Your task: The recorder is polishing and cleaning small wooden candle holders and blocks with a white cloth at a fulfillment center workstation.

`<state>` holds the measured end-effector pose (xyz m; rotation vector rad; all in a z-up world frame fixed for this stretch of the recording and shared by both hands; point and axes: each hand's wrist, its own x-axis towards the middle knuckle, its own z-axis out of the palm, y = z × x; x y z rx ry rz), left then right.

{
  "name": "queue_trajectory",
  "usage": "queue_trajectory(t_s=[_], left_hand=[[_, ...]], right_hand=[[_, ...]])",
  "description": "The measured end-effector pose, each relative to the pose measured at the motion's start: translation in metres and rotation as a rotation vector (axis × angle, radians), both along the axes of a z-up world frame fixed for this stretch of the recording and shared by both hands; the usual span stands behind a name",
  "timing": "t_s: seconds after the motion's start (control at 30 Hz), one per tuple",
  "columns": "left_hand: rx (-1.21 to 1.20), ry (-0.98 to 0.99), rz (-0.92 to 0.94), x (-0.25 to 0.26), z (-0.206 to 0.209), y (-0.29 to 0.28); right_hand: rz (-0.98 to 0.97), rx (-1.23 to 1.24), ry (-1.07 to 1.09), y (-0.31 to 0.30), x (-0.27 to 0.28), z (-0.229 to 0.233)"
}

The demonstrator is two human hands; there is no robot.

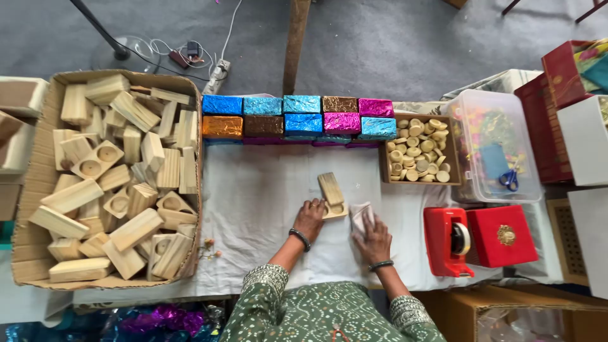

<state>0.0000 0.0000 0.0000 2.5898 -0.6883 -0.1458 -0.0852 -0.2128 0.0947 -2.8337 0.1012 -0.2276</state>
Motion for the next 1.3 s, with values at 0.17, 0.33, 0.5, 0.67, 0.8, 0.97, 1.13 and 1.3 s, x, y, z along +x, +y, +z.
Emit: queue_trajectory(t_s=[0.17,0.33,0.5,0.67,0.8,0.97,1.13,1.3], left_hand=[[-0.533,0.3,0.162,0.016,0.081,-0.004],[-1.474,1.094,0.299,0.018,0.099,0.02],[-1.403,1.378,0.644,0.008,-0.029,0.024],[-1.26,1.306,0.697,0.01,-0.079,0.031],[-1.049,1.234,0.637,0.014,-0.06,0.036],[-1.012,1.214,0.61,0.022,-0.057,0.035],[-1.031,1.254,0.587,0.016,-0.062,0.04],[-1.07,1.216,0.566,0.018,-0.063,0.039]], right_hand=[[-0.064,0.03,-0.025,-0.03,0.001,-0.055],[-0.345,0.265,-0.161,-0.042,0.028,-0.087],[-0.274,0.245,-0.31,-0.016,0.036,-0.083],[-0.114,0.231,-0.255,0.026,0.032,-0.041],[0.176,0.062,0.02,0.06,0.035,-0.027],[0.082,0.038,0.136,0.084,0.069,-0.024],[-0.001,0.092,0.166,0.091,0.078,-0.036],[0.114,0.07,0.103,0.062,0.06,-0.015]])
